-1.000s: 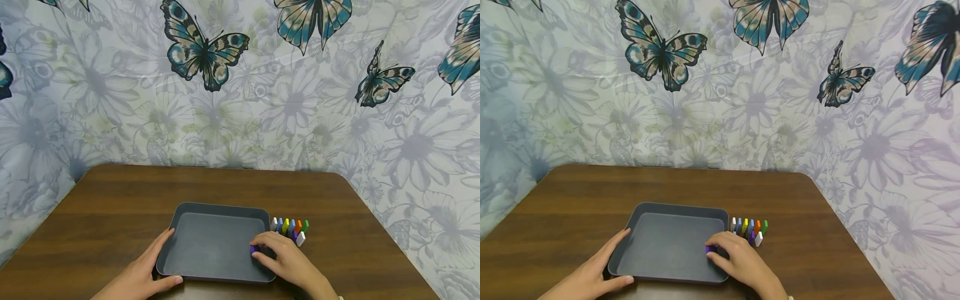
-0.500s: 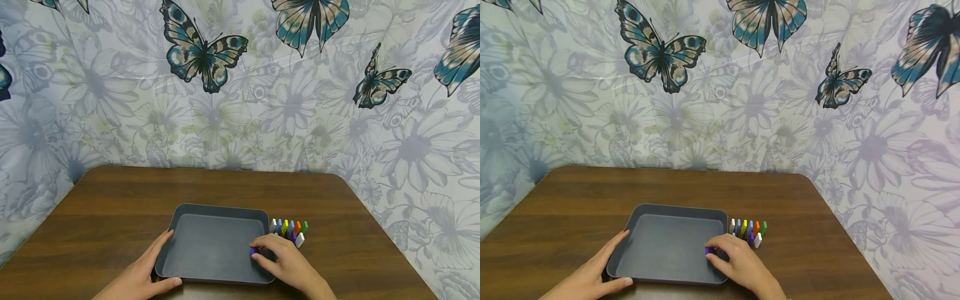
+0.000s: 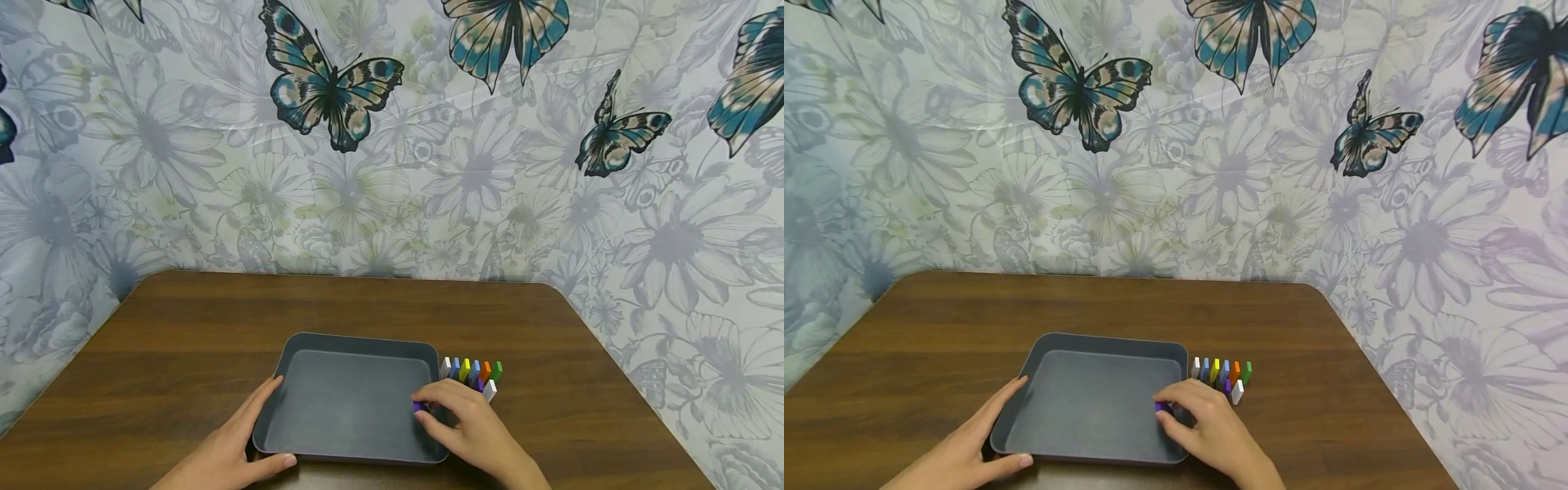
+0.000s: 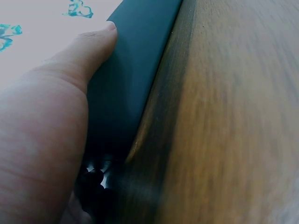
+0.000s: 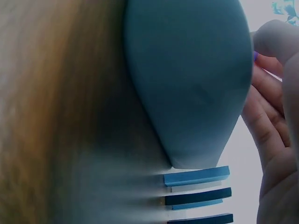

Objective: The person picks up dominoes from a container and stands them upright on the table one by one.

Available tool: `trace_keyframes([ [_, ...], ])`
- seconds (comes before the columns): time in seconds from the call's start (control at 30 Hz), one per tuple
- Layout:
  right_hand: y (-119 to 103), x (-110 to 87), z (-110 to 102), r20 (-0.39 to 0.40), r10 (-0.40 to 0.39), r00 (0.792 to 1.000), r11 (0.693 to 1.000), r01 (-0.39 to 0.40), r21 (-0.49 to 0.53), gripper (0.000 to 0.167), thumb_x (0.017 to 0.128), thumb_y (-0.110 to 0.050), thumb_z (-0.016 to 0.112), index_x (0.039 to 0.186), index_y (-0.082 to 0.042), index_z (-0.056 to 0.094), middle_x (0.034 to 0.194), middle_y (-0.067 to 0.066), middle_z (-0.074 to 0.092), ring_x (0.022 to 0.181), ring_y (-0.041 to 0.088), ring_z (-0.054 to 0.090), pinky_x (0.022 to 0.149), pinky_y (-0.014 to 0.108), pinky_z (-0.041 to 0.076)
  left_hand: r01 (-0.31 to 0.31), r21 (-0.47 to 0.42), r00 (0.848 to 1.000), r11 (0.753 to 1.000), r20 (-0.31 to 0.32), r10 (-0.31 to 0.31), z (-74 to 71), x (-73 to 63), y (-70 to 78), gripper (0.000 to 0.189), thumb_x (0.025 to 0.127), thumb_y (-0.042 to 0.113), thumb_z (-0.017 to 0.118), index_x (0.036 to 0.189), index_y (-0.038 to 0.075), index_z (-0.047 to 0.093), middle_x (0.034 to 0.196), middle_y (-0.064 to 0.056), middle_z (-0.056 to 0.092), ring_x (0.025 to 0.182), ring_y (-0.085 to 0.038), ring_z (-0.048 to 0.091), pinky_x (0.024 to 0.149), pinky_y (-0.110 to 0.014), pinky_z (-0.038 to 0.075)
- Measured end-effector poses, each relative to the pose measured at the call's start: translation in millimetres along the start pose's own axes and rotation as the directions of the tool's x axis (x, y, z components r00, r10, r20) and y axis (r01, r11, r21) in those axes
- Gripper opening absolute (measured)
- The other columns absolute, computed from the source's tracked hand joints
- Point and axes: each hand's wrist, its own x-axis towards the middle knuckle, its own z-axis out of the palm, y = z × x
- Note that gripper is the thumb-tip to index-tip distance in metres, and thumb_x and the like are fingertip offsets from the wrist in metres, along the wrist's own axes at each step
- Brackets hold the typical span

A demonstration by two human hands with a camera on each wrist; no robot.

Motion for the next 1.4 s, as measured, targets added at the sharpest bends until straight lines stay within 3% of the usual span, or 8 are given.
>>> trace_keyframes([
  [0.77, -2, -3.4, -8, -0.049, 0.029, 0.998, 1.000, -0.029, 0.003, 0.028, 0.093, -0.004, 0.075, 0.119, -0.015, 0.071, 0.107, 0.002, 0.075, 0.093, 0.009, 0.069, 0.080, 0.021, 0.057, -0.008, -0.013, 1.000, 1.000, 0.002, 0.008, 1.1, 1.0, -0.4, 0.104, 0.091, 0.049, 0.077, 0.166, 0.024, 0.009, 0.168, -0.028, 0.013, 0.146, -0.060, 0.028, 0.094, -0.069, 0.047],
  [0.97, 0, -2.4, -12, -0.098, 0.005, 0.995, 1.000, -0.004, 0.012, 0.037, 0.087, 0.003, 0.076, 0.119, -0.015, 0.072, 0.107, 0.000, 0.074, 0.090, 0.010, 0.068, 0.078, 0.021, 0.056, -0.009, -0.005, 1.000, 1.000, -0.003, 0.009, 0.8, 1.0, -0.8, 0.105, 0.091, 0.049, 0.077, 0.167, 0.023, 0.009, 0.168, -0.028, 0.013, 0.146, -0.060, 0.027, 0.094, -0.069, 0.047],
  [1.4, 4, -5.2, -23, -0.153, 0.049, 0.987, 0.999, -0.051, -0.006, 0.043, 0.079, 0.010, 0.076, 0.114, -0.014, 0.072, 0.102, 0.000, 0.072, 0.086, 0.008, 0.065, 0.070, 0.017, 0.051, -0.022, 0.007, 1.000, 1.000, -0.013, 0.022, 0.6, 1.6, -0.6, 0.105, 0.091, 0.049, 0.077, 0.166, 0.024, 0.009, 0.168, -0.028, 0.015, 0.146, -0.060, 0.029, 0.093, -0.068, 0.047],
])
